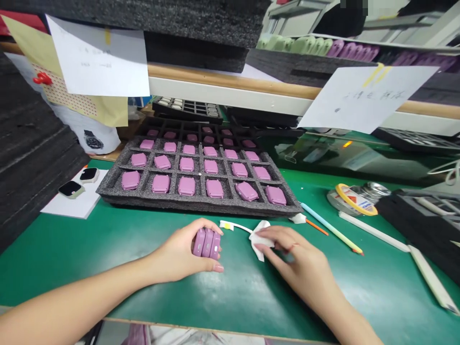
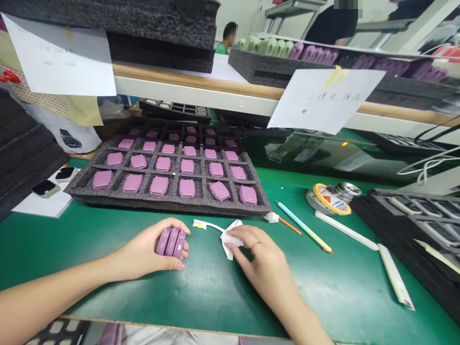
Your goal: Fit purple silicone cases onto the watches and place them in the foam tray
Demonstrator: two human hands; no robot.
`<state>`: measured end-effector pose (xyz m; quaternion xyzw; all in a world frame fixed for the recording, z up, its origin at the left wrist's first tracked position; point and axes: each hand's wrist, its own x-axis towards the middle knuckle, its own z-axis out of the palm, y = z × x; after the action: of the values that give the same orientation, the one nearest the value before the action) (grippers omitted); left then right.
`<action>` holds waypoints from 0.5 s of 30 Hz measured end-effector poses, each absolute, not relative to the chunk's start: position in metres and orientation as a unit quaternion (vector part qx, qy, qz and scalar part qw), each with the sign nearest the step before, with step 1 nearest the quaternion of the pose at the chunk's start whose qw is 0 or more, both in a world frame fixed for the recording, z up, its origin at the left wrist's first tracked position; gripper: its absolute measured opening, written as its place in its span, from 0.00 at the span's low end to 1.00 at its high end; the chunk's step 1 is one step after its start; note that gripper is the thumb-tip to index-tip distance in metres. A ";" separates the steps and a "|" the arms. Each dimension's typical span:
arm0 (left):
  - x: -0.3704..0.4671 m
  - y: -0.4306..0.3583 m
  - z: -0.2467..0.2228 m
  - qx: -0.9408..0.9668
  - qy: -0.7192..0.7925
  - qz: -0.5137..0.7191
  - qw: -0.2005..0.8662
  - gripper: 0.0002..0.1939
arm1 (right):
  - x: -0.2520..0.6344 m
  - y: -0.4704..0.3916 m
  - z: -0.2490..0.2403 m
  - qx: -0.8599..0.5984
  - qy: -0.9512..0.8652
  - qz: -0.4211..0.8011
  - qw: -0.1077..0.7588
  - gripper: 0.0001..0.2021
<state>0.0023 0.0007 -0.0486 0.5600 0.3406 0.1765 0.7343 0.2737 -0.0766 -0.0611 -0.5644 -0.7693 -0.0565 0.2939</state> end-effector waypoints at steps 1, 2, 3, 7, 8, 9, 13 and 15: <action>0.002 0.001 -0.049 0.558 0.339 0.179 0.736 0.29 | 0.265 -0.075 -0.058 -0.551 -0.781 -0.031 0.291 0.05; 0.002 0.001 -0.050 0.556 0.338 0.181 0.737 0.29 | 0.258 -0.074 -0.054 -0.543 -0.787 -0.022 0.292 0.06; 0.002 0.000 -0.050 0.555 0.336 0.182 0.738 0.29 | 0.251 -0.073 -0.049 -0.537 -0.788 -0.023 0.301 0.06; 0.001 0.001 -0.050 0.568 0.335 0.181 0.730 0.29 | 0.220 -0.073 -0.032 -0.481 -0.798 0.022 0.363 0.09; 0.001 0.001 -0.049 0.584 0.339 0.183 0.715 0.29 | 0.211 -0.072 -0.032 -0.459 -0.805 0.048 0.373 0.09; 0.001 0.002 -0.049 0.604 0.342 0.186 0.696 0.28 | 0.204 -0.071 -0.033 -0.437 -0.810 0.076 0.384 0.09; 0.001 0.002 -0.050 0.646 0.350 0.202 0.647 0.26 | 0.188 -0.056 -0.045 -0.413 -0.804 0.104 0.415 0.05; 0.002 0.000 -0.052 0.624 0.347 0.198 0.671 0.28 | 0.191 -0.047 -0.048 -0.431 -0.801 0.077 0.408 0.05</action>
<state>0.0016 0.0004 -0.0522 0.6240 0.3474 0.1982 0.6713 0.1909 -0.0469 -0.0479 -0.4309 -0.8013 0.0768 0.4079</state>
